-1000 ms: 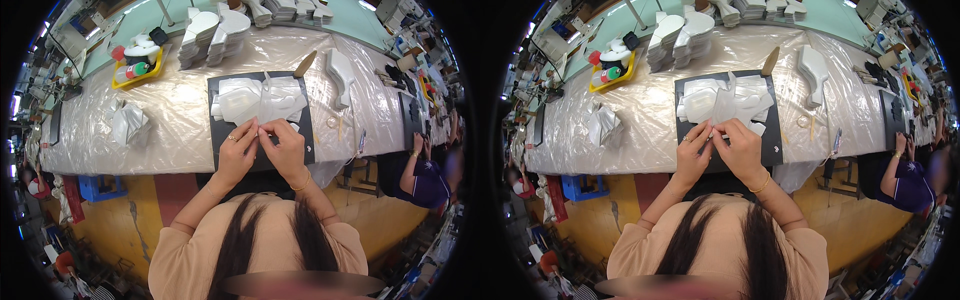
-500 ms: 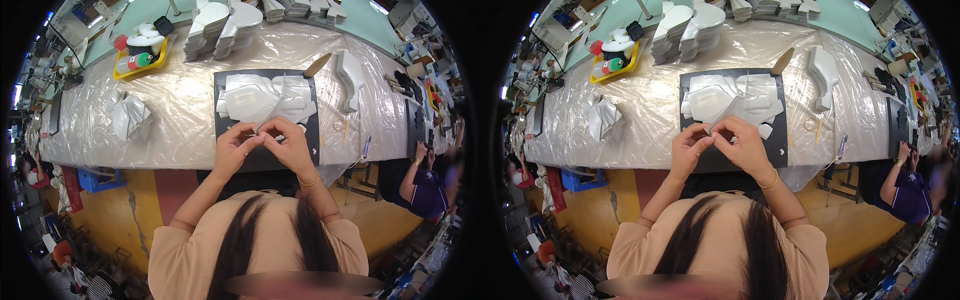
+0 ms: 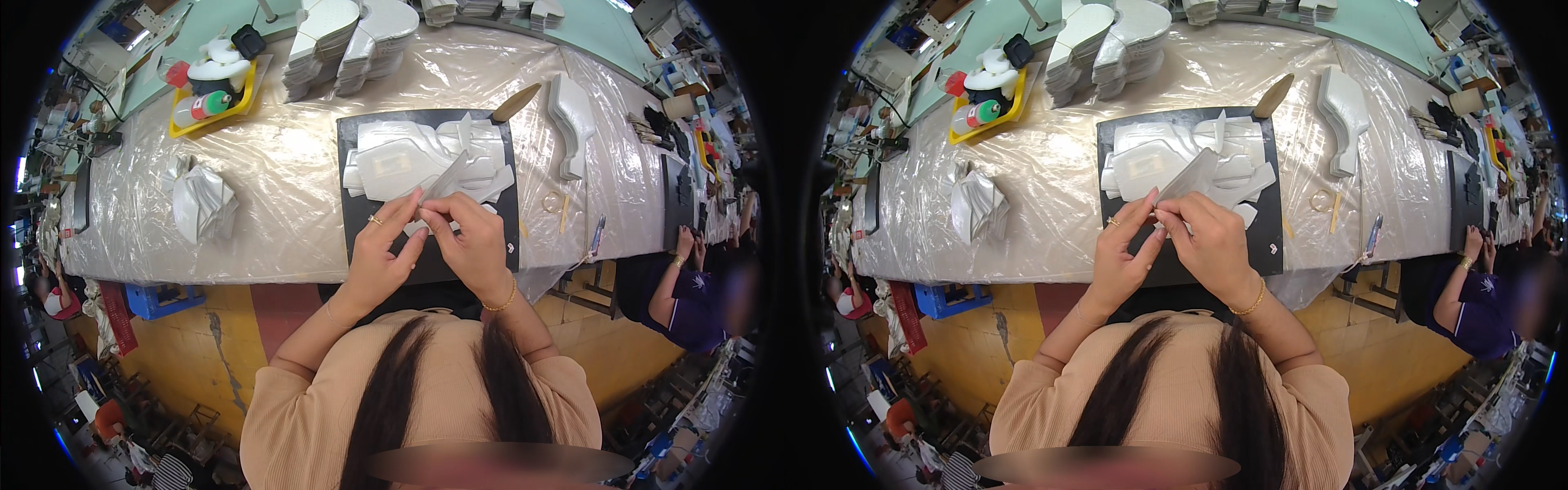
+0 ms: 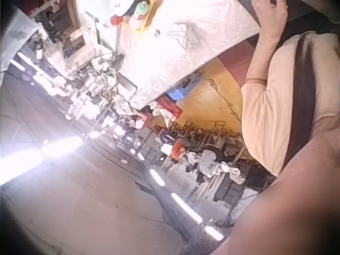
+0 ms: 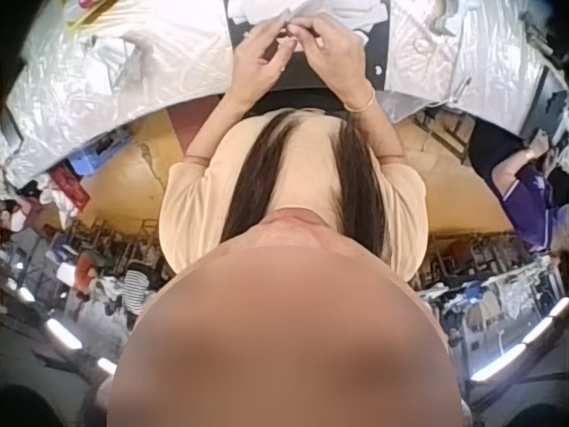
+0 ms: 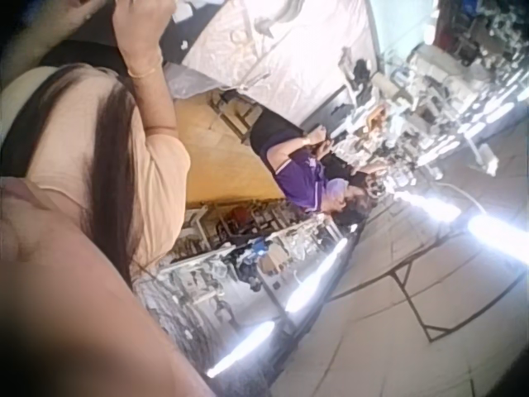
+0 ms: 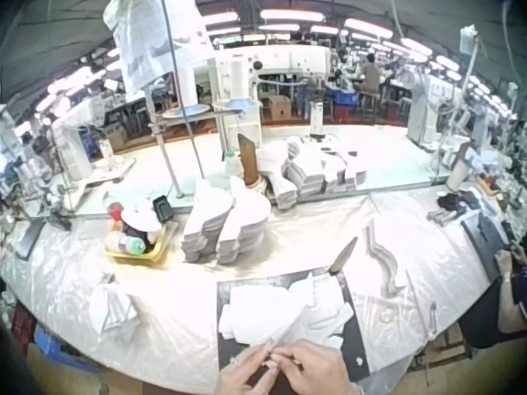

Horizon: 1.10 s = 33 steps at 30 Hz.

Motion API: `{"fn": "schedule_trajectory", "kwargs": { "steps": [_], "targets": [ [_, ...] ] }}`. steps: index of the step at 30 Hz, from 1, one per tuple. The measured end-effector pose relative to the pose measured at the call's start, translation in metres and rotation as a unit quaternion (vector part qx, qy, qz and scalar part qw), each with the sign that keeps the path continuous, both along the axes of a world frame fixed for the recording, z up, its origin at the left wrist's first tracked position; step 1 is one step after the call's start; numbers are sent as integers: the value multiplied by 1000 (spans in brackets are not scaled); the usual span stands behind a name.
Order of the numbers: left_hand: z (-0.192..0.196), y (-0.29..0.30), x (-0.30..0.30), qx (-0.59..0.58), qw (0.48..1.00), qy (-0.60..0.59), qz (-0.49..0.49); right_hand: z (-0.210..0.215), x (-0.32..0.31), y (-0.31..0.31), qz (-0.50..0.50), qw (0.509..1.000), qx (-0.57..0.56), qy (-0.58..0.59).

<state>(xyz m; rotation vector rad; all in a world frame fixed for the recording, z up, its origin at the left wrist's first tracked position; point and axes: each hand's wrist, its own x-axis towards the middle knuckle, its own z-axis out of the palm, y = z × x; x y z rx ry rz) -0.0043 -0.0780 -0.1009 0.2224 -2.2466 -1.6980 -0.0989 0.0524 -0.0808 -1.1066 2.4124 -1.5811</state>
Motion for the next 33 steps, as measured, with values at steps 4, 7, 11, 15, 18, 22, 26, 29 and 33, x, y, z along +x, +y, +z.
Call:
{"fn": "schedule_trajectory", "kwargs": {
  "steps": [4, 7, 11, 15, 18, 22, 26, 29, 33],
  "targets": [
    [2, 3, -4, -51, 998, 22, 3, 2, -2, 2, -6, 1000, 0, -2],
    [1, 3, -4, -52, 998, 22, 0, 3, -3, 2, -6, 1000, -5, -10],
    [-1, 1, -4, 50, 999, 12, -11, 3, -6, 3, 10, 999, -5, -41],
    [1, -2, -5, 45, 999, -1, -11, 2, -6, 4, 10, 998, -3, -54],
    [5, -1, -4, 0, 1000, -4, -2, 0, -5, 3, 5, 1000, 13, -5],
    [7, 2, -4, -57, 998, 23, 7, -1, -4, 0, -1, 1000, 7, 11],
    [6, 2, -4, -69, 997, 37, 10, 1, -4, 0, 2, 1000, -4, -3],
    [4, 1, -3, -18, 1000, 19, 5, 2, -6, 1, 17, 999, -12, -39],
    [0, 0, -2, 51, 999, 2, 7, 3, -8, 0, 28, 997, -21, -67]
  ]
}}
